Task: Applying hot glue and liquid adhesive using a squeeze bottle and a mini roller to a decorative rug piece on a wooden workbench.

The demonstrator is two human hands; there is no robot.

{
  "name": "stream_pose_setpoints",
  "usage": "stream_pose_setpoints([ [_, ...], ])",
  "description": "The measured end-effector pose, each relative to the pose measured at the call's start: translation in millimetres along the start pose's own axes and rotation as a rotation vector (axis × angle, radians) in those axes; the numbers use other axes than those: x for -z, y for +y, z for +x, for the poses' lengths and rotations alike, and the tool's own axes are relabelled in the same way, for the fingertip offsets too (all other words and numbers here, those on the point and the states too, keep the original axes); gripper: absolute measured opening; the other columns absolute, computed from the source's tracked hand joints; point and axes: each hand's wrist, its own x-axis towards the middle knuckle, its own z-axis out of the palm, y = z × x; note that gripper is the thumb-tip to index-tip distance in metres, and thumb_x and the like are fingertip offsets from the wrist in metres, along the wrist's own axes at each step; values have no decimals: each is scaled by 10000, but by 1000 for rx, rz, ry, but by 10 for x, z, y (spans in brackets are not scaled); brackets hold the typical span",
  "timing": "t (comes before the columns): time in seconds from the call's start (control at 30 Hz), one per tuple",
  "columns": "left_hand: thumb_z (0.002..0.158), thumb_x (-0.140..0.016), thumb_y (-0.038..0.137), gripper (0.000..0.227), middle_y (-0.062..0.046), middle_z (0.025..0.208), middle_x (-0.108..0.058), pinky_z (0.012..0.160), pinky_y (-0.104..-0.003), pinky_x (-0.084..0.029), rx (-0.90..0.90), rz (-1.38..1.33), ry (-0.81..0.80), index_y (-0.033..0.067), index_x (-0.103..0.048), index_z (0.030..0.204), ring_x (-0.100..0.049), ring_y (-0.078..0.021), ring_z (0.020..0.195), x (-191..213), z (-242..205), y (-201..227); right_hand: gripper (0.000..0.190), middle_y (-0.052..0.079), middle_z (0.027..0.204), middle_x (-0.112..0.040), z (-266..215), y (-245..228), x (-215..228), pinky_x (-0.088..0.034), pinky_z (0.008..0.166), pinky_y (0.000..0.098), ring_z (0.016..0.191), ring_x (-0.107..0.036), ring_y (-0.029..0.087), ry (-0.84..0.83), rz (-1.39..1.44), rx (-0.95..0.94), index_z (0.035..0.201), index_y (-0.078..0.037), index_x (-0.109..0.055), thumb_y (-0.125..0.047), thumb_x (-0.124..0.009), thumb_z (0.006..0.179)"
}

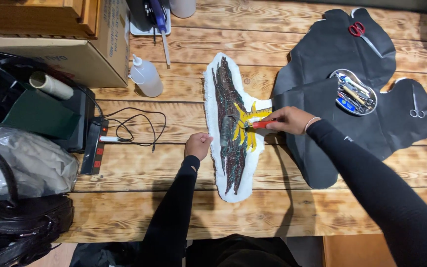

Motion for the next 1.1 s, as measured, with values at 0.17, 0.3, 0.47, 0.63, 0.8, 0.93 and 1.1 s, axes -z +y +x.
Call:
stream_pose_setpoints([
  [0.17, 863, -775, 287, 308, -122, 966, -793, 785, -327, -580, -7, -13, 2, 41, -763, 1048, -766, -227, 864, 1, -28, 16, 367, 56, 1067, -810, -22, 344, 402, -571, 874, 337, 964, -764, 185, -86, -145, 43, 1222, -180, -762, -346, -716, 898],
  [0.3, 875, -768, 278, 287, -126, 952, -794, 781, -328, -577, 30, 11, -14, 40, -766, 1036, -760, -229, 855, 36, -80, 99, 369, 41, 1099, -811, 84, 182, 327, -566, 906, 345, 986, -770, 209, -130, -232, 15, 1233, -248, -770, -339, -712, 880],
  [0.47, 863, -778, 273, 293, -121, 957, -793, 787, -324, -582, 13, -15, 17, 36, -762, 1033, -765, -221, 861, 7, -37, 35, 357, 68, 1117, -796, 133, 244, 374, -579, 901, 357, 997, -764, 243, -92, -233, 91, 1237, -222, -752, -362, -721, 910],
  [0.63, 868, -775, 273, 282, -116, 959, -795, 796, -323, -579, 28, -14, 13, 38, -769, 1025, -765, -218, 867, -17, -14, 11, 355, 54, 1109, -811, 15, 311, 571, -571, 903, 365, 1029, -759, 245, -140, -272, -87, 1198, -254, -788, -365, -730, 866],
  [0.8, 862, -779, 274, 281, -119, 954, -795, 786, -323, -586, 20, -1, 22, 49, -773, 1030, -768, -215, 858, 18, -32, 36, 352, 103, 1066, -803, 154, -45, 203, -585, 892, 372, 968, -762, 294, -79, -354, 62, 1236, -226, -757, -423, -668, 959],
  [0.93, 868, -772, 272, 272, -118, 943, -803, 783, -325, -588, 40, -20, 9, 47, -771, 1020, -770, -215, 849, -13, -37, 49, 371, 105, 1093, -790, -13, 280, 415, -581, 869, 379, 986, -754, 288, -48, -281, 141, 1211, -210, -760, -407, -694, 903],
  [1.1, 860, -786, 274, 300, -122, 965, -797, 794, -314, -588, 6, -36, 28, 30, -766, 1034, -772, -204, 865, -33, -12, -31, 379, 103, 1098, -785, 39, 110, 118, -576, 886, 375, 995, -753, 286, -41, -294, 76, 1231, -228, -750, -426, -692, 913],
])
